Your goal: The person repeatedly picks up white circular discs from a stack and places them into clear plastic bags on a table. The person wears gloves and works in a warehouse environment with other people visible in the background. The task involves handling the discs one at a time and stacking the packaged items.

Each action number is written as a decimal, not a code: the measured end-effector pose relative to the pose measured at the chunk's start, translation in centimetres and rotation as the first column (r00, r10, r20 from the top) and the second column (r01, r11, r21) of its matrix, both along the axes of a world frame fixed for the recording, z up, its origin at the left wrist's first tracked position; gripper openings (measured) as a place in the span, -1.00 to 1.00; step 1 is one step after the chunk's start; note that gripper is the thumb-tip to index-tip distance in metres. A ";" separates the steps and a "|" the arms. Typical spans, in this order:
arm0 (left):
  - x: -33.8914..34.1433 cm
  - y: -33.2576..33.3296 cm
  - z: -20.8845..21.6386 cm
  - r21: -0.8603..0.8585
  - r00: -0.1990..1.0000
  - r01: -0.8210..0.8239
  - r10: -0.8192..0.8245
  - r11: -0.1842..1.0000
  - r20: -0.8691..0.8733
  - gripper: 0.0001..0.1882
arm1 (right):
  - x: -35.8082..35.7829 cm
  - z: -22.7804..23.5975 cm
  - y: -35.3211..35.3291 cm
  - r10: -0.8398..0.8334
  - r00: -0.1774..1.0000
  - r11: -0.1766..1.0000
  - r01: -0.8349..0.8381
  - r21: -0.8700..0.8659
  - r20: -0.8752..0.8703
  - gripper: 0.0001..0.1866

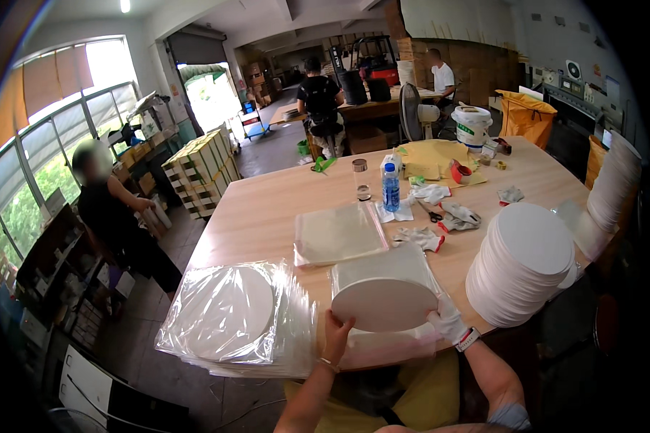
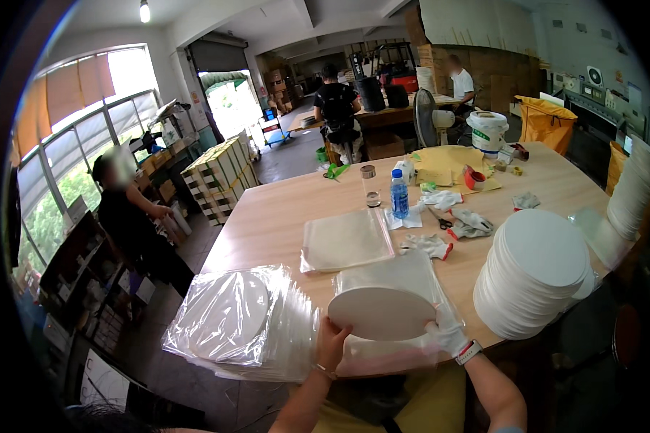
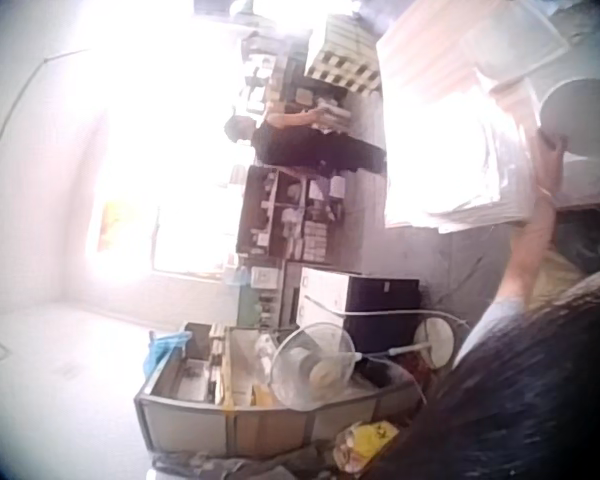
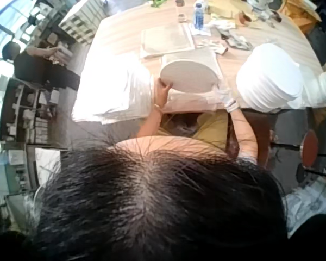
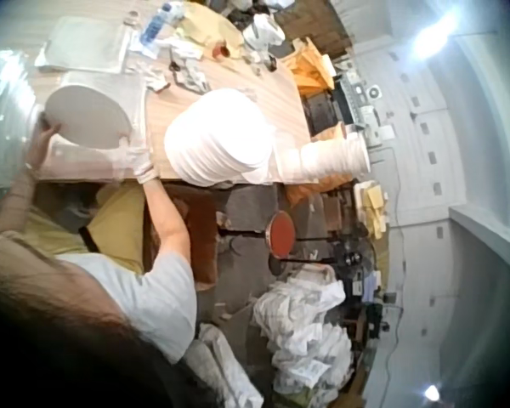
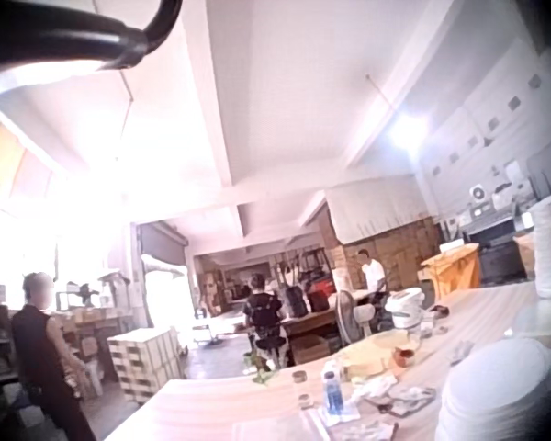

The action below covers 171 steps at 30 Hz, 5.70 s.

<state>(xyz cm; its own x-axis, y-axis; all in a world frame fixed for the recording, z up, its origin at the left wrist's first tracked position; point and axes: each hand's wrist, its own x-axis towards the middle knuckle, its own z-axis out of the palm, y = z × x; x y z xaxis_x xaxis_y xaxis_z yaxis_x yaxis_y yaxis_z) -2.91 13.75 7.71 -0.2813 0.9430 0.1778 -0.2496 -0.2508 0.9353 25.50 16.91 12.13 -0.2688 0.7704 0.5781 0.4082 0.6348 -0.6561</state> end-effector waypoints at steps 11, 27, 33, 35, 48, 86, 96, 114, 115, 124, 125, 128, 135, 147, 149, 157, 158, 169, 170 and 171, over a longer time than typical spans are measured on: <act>-0.4 -1.6 -0.1 -0.026 0.791 -0.028 0.006 0.999 -0.612 -0.26 | 3.0 0.8 -1.7 -0.058 0.979 0.987 0.086 -0.135 0.196 -0.73; 4.6 -0.6 3.1 -0.210 -0.228 0.122 -0.179 0.970 -0.957 -0.76 | 11.8 -6.9 -19.2 -0.402 0.717 0.522 -0.332 -0.786 -0.570 -0.61; -0.1 1.0 -3.6 0.067 -0.199 0.218 0.111 0.974 -0.974 -0.80 | 5.1 -3.3 -15.3 -0.414 0.660 0.428 -0.466 -0.774 -0.626 -0.76; -0.3 0.3 -3.9 0.218 -0.112 0.247 0.252 0.944 -0.961 -0.80 | 4.4 -3.9 -14.0 -0.451 0.736 0.447 -0.304 -0.841 -0.505 -0.81; 2.9 0.3 -3.8 -0.116 0.952 0.002 -0.037 0.993 -0.304 -0.75 | -1.6 -5.2 -10.7 -0.650 0.205 0.560 -0.522 -0.644 -0.731 -0.79; 6.7 -14.0 -8.1 -0.376 0.832 0.298 -0.046 0.877 0.553 -0.50 | 0.9 -2.4 -12.2 -0.302 0.603 0.077 -0.757 -0.649 -0.738 -0.86; 4.0 -12.3 -5.8 -0.660 0.914 0.405 -0.292 0.633 0.282 -0.54 | 5.9 -7.5 -6.1 -0.411 0.885 0.750 0.465 -0.471 0.221 -0.83; 4.7 -14.3 -12.5 -0.660 0.981 0.137 -0.007 0.739 0.195 -0.64 | -10.7 -6.3 -12.2 0.340 0.831 0.933 -0.240 -0.267 0.441 -0.83; 4.8 -14.1 -11.3 -0.649 0.971 0.170 -0.013 0.741 0.240 -0.62 | -8.9 -6.8 -11.7 0.442 0.810 0.891 -0.350 -0.288 0.386 -0.83; 3.1 -15.4 -9.1 -0.587 0.935 0.317 -0.141 0.745 0.326 -0.55 | 34.2 -20.7 -19.4 -0.752 0.306 0.120 0.934 -0.336 0.583 -0.87; 3.4 -15.0 -9.3 -0.588 0.936 0.314 -0.140 0.745 0.323 -0.55 | 34.5 -22.8 -21.3 -0.627 0.354 0.111 0.922 -0.371 0.694 -0.86; 3.3 -14.9 -8.0 -0.598 0.938 0.317 -0.149 0.736 0.314 -0.55 | 30.0 -28.1 -24.3 -0.216 0.523 0.303 0.839 -0.452 0.824 -0.83; 2.8 -15.0 -7.9 -0.644 0.953 0.295 -0.171 0.705 0.249 -0.54 | 19.7 -34.9 -23.2 0.184 0.420 0.753 0.521 -0.402 0.889 -0.76; 2.8 -15.2 -9.6 -0.652 0.944 0.326 -0.196 0.684 0.266 -0.53 | 19.3 -32.4 -18.2 0.084 0.481 0.794 0.497 -0.350 0.873 -0.71; 3.0 -14.6 -9.5 -0.635 0.945 0.325 -0.211 0.701 0.252 -0.54 | 17.7 -28.7 -17.0 -0.001 0.566 0.756 0.541 -0.370 0.825 -0.67; 2.7 -14.9 -9.9 -0.608 0.943 0.320 -0.182 0.726 0.279 -0.56 | 12.4 -16.3 -15.2 -0.277 0.776 0.694 0.569 -0.441 0.566 -0.43; 2.5 -15.0 -10.0 -0.608 0.943 0.318 -0.178 0.727 0.281 -0.56 | 12.2 -15.5 -15.3 -0.309 0.784 0.687 0.575 -0.444 0.538 -0.39; 2.8 -17.0 -7.9 -0.531 0.962 0.252 -0.150 0.809 0.229 -0.71 | 12.1 -13.6 -14.6 -0.555 0.754 0.702 0.651 -0.288 0.351 0.00; 2.9 -16.6 -7.4 -0.556 0.966 0.238 -0.134 0.796 0.222 -0.70 | 12.6 -14.0 -13.9 -0.582 0.706 0.735 0.669 -0.110 0.404 0.01; 2.8 -16.4 -7.2 -0.585 0.973 0.202 -0.091 0.786 0.213 -0.70 | 12.4 -12.8 -12.9 -0.539 0.751 0.782 0.615 -0.105 0.382 0.03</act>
<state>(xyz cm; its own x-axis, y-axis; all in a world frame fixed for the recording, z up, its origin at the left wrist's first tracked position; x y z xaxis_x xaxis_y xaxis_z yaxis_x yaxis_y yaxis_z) -0.10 -2.69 0.54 -0.1037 0.8753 -0.4724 -0.4002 0.3981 0.8254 37.91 4.05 -0.66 0.1320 0.9282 0.3478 0.8554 0.0706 -0.5131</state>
